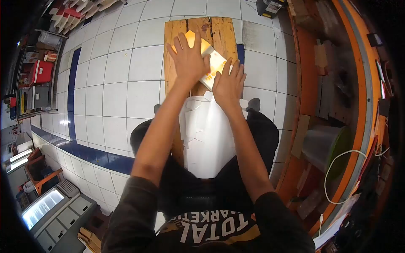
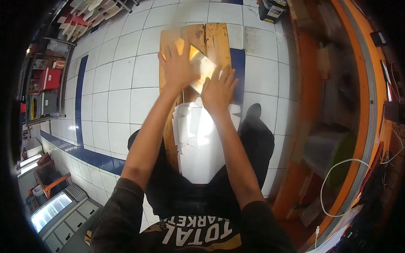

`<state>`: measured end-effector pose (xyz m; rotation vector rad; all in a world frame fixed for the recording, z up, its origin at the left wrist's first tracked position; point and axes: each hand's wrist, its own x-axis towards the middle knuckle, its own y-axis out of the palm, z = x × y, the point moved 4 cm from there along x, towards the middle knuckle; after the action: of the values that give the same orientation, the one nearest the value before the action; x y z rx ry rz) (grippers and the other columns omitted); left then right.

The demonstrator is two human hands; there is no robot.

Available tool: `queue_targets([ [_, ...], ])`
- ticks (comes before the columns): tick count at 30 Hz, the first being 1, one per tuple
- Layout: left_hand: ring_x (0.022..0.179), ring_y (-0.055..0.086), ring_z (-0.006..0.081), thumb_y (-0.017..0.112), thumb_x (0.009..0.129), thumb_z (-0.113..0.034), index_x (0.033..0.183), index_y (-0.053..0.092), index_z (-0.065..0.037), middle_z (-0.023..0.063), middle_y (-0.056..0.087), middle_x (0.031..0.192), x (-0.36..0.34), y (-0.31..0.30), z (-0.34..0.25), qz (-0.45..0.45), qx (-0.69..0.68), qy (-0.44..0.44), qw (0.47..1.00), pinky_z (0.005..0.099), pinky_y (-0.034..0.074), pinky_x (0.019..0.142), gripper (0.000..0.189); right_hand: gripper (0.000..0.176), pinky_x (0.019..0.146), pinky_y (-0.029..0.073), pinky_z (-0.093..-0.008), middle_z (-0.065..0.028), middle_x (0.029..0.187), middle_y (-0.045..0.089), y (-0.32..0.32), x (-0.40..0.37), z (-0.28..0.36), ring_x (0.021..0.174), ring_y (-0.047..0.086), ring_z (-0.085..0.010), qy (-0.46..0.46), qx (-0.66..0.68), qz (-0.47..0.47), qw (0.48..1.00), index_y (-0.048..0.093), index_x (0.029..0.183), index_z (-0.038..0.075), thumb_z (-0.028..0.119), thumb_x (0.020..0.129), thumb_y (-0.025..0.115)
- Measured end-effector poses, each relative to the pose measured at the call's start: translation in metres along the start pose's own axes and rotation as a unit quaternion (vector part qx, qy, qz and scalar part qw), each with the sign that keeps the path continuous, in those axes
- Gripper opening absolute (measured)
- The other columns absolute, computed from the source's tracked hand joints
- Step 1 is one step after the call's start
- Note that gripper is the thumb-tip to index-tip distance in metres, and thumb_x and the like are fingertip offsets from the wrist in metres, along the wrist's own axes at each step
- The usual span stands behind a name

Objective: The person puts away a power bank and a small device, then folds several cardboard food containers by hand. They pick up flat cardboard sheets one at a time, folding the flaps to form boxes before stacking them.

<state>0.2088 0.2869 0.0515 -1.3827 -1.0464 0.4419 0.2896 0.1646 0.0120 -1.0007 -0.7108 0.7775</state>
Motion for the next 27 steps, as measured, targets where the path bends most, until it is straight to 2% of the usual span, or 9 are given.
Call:
queue_targets([
  [5,0.139,0.028,0.0507,0.069,0.078,-0.036,0.151,0.037,-0.010,0.0351,0.035,0.145,-0.010,0.004,0.006,0.012,-0.045,0.001,0.999,0.0709,0.013,0.113,0.084,0.065,0.116,0.022,-0.0617,-0.0352,0.155,0.025,-0.002,-0.016,-0.010,0.144,0.021,-0.0531,-0.034,-0.048,-0.010,0.998,0.028,0.151,-0.007,0.029,0.101,0.049],
  [7,0.139,0.028,0.0516,0.069,0.078,-0.038,0.151,0.038,-0.008,0.0361,0.034,0.146,-0.004,-0.006,0.013,0.017,-0.094,0.026,0.995,0.0728,0.012,0.111,0.084,0.063,0.117,0.022,-0.0576,-0.0354,0.153,0.027,-0.027,-0.024,-0.015,0.143,0.024,-0.0511,-0.023,0.122,-0.096,0.988,0.031,0.150,-0.005,0.024,0.099,0.053],
  [8,0.139,0.030,0.0511,0.066,0.083,-0.034,0.147,0.040,-0.001,0.0361,0.035,0.147,-0.007,-0.011,0.018,0.029,-0.109,0.020,0.993,0.0674,0.017,0.114,0.077,0.057,0.115,0.026,-0.0545,-0.0322,0.146,0.038,-0.039,-0.038,-0.018,0.139,0.033,-0.0461,-0.023,0.169,-0.148,0.974,0.040,0.144,-0.006,0.020,0.096,0.058],
  [11,0.136,0.035,0.0506,0.062,0.088,-0.028,0.143,0.042,0.006,0.0363,0.038,0.146,-0.033,-0.033,0.030,-0.047,-0.221,0.029,0.974,0.0589,0.022,0.116,0.067,0.049,0.110,0.032,-0.0527,-0.0272,0.132,0.052,-0.052,-0.071,-0.024,0.126,0.046,-0.0416,0.022,0.166,-0.085,0.982,0.050,0.135,-0.004,0.021,0.095,0.059],
  [12,0.133,0.040,0.0496,0.060,0.089,-0.018,0.140,0.043,0.010,0.0358,0.041,0.144,-0.046,-0.040,0.029,-0.065,-0.207,0.037,0.976,0.0510,0.029,0.116,0.061,0.038,0.106,0.036,-0.0497,-0.0213,0.117,0.061,-0.041,-0.076,-0.023,0.113,0.053,-0.0395,0.033,0.105,-0.087,0.990,0.059,0.122,-0.002,0.020,0.092,0.062],
  [15,0.128,0.046,0.0479,0.059,0.091,-0.014,0.138,0.047,0.006,0.0314,0.047,0.137,-0.089,-0.055,0.025,-0.119,-0.328,0.012,0.937,0.0483,0.039,0.107,0.053,0.033,0.106,0.035,-0.0494,-0.0190,0.110,0.063,-0.007,-0.087,-0.037,0.108,0.055,-0.0378,-0.014,-0.008,-0.007,1.000,0.065,0.114,0.000,0.019,0.089,0.065],
  [16,0.119,0.050,0.0465,0.062,0.088,-0.013,0.134,0.049,0.008,0.0304,0.053,0.127,-0.119,-0.056,0.023,-0.074,-0.320,-0.022,0.944,0.0486,0.042,0.101,0.052,0.026,0.106,0.036,-0.0515,-0.0171,0.109,0.063,-0.030,-0.091,-0.024,0.109,0.055,-0.0358,0.011,0.024,0.021,0.999,0.069,0.106,0.000,0.017,0.086,0.067],
  [19,0.100,0.055,0.0425,0.066,0.084,-0.013,0.123,0.056,0.009,0.0257,0.060,0.106,-0.184,-0.037,0.010,-0.004,-0.315,-0.072,0.946,0.0487,0.045,0.090,0.045,0.021,0.102,0.039,-0.0508,-0.0162,0.105,0.064,-0.038,-0.108,-0.025,0.106,0.057,-0.0349,-0.019,0.081,-0.052,0.995,0.069,0.103,0.002,0.012,0.085,0.067],
  [27,0.101,0.057,0.0404,0.067,0.085,-0.012,0.109,0.065,0.006,0.0239,0.063,0.105,-0.216,-0.029,0.000,-0.028,-0.283,-0.091,0.954,0.0467,0.046,0.089,0.030,0.013,0.093,0.043,-0.0465,-0.0167,0.095,0.066,-0.051,-0.120,-0.015,0.098,0.061,-0.0355,-0.102,0.169,-0.088,0.976,0.070,0.090,0.001,0.002,0.078,0.065],
])
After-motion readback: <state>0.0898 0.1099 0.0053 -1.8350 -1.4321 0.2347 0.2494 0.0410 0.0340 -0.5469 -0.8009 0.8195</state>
